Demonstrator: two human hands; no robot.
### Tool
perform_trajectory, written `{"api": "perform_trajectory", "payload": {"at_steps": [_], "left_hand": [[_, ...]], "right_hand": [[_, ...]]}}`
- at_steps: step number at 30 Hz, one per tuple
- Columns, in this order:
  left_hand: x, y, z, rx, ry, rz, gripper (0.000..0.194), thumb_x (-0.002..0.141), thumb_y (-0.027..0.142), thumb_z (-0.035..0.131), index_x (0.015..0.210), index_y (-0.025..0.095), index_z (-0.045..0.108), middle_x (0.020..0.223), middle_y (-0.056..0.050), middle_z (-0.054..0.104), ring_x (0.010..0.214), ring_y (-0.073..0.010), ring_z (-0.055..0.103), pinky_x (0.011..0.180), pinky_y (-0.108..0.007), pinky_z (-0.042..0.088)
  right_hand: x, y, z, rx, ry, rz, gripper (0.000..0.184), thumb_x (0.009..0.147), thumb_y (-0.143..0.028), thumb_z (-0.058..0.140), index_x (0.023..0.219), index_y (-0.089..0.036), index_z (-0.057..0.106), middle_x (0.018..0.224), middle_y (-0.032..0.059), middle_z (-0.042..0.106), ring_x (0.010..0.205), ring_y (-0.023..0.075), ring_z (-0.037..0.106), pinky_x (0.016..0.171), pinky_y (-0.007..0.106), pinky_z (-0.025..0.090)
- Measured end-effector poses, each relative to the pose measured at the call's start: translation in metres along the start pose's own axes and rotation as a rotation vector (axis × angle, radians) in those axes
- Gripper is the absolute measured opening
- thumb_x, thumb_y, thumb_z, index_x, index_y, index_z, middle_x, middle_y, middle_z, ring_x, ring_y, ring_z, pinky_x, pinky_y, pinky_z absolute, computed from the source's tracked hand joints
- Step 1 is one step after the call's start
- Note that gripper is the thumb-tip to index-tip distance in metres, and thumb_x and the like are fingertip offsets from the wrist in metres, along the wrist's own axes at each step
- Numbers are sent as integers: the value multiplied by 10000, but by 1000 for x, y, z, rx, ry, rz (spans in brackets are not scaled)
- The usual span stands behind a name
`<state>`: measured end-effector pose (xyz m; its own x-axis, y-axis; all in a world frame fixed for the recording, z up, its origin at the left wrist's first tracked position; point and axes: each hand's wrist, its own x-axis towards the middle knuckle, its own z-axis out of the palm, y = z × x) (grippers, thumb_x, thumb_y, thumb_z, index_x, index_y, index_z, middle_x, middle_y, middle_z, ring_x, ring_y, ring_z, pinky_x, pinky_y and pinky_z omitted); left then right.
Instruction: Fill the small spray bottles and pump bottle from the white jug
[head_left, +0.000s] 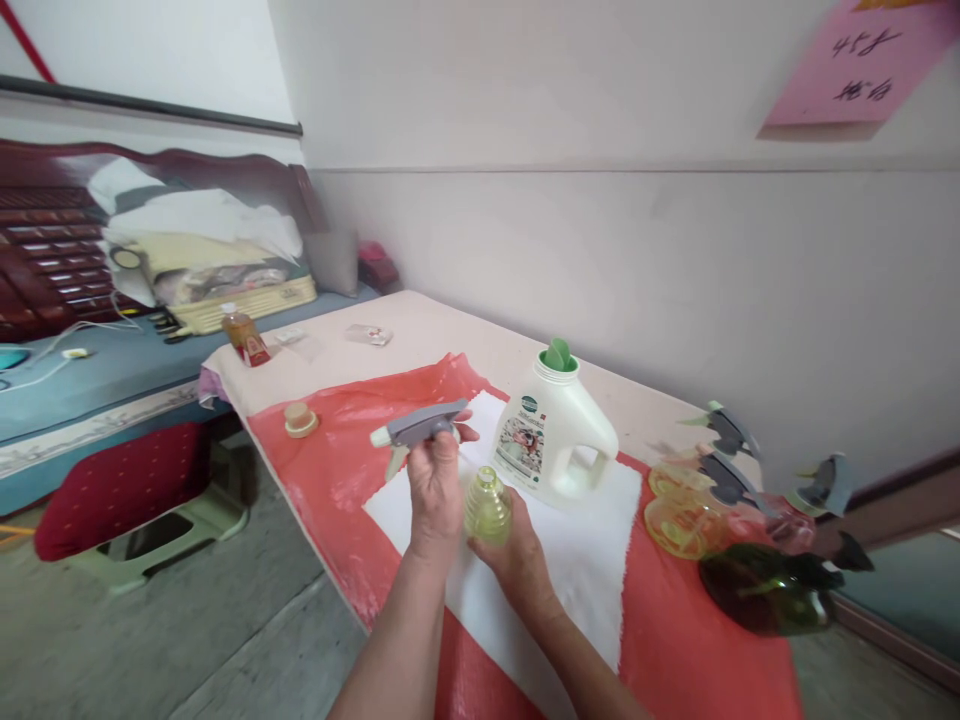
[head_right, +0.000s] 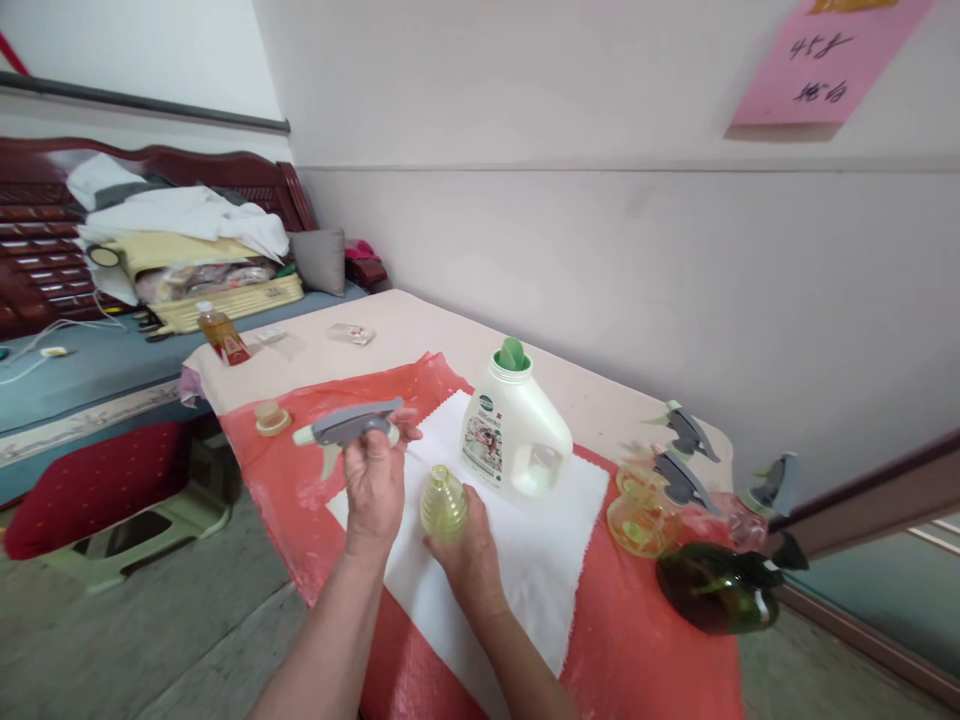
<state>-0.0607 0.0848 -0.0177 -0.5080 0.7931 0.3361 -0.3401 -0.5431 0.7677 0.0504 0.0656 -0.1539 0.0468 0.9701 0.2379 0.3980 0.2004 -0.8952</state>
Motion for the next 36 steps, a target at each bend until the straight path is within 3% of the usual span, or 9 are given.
{"api": "perform_trajectory", "payload": {"at_steps": [5, 11, 17, 22, 24, 28, 30, 32, 36], "left_hand": [[-10, 1, 6, 127, -238, -275, 317, 848, 461, 662, 981, 178, 716, 965, -104, 723, 911, -223, 660, 867, -339, 467], [-24, -9, 21, -85, -209, -536, 350, 829, 482, 681, 920, 146, 716, 979, -122, 727, 940, -241, 673, 867, -359, 480], [-49, -13, 35, -302, -202, -685, 343, 845, 492, 661, 951, 165, 670, 1049, -120, 712, 960, -243, 674, 829, -357, 495], [-58, -7, 35, -284, -191, -682, 318, 833, 477, 683, 961, 188, 655, 1039, -97, 716, 943, -225, 677, 854, -352, 485], [-59, -6, 35, -269, -182, -676, 306, 833, 465, 687, 964, 190, 651, 987, -87, 722, 925, -218, 680, 855, -350, 485], [-62, -8, 35, -221, -146, -722, 349, 802, 496, 704, 952, 189, 633, 863, -70, 713, 854, -223, 688, 800, -350, 503], [-64, -9, 37, -194, -110, -695, 354, 795, 506, 705, 930, 189, 620, 810, -53, 695, 809, -216, 687, 767, -338, 508], [-64, -12, 38, -172, -60, -647, 353, 789, 505, 710, 911, 190, 608, 772, -36, 676, 774, -201, 683, 755, -328, 511], [-61, -15, 38, -153, 42, -533, 333, 782, 483, 723, 884, 190, 601, 744, -19, 676, 762, -180, 686, 802, -329, 517]], "right_hand": [[-12, -26, -30, -39, -23, 9, 717, 702, -292, 676, 1360, -223, 399, 1303, 105, 551, 1215, 281, 539, 1025, 440, 455], [-41, -47, -83, -157, 120, 21, 702, 695, -390, 692, 1317, -231, 409, 1269, 113, 563, 1160, 310, 573, 965, 468, 488], [-52, -44, -97, -145, 239, -8, 673, 699, -437, 694, 1296, -246, 447, 1221, 108, 588, 1108, 309, 591, 926, 472, 505], [-51, -55, -109, 92, 151, 161, 703, 596, -407, 775, 1233, -254, 521, 1214, 90, 625, 1124, 319, 589, 967, 461, 481], [-50, -61, -113, 365, 37, 279, 697, 596, -428, 794, 1222, -257, 540, 1189, 79, 649, 1075, 303, 616, 921, 431, 500], [-50, -73, -113, 919, -143, 491, 540, 759, -586, 653, 1159, -229, 583, 1103, 89, 690, 865, 246, 666, 684, 354, 527], [-50, -77, -111, 1028, -117, 582, 522, 804, -653, 575, 1112, -231, 581, 1075, 87, 694, 808, 228, 665, 605, 324, 505], [-51, -80, -108, 1088, -71, 618, 532, 803, -695, 552, 1090, -247, 559, 1106, 76, 681, 862, 229, 665, 647, 333, 516], [-53, -76, -103, 1056, 27, 480, 674, 616, -507, 824, 1172, -297, 505, 1246, 42, 604, 1060, 234, 617, 818, 342, 511]]}}
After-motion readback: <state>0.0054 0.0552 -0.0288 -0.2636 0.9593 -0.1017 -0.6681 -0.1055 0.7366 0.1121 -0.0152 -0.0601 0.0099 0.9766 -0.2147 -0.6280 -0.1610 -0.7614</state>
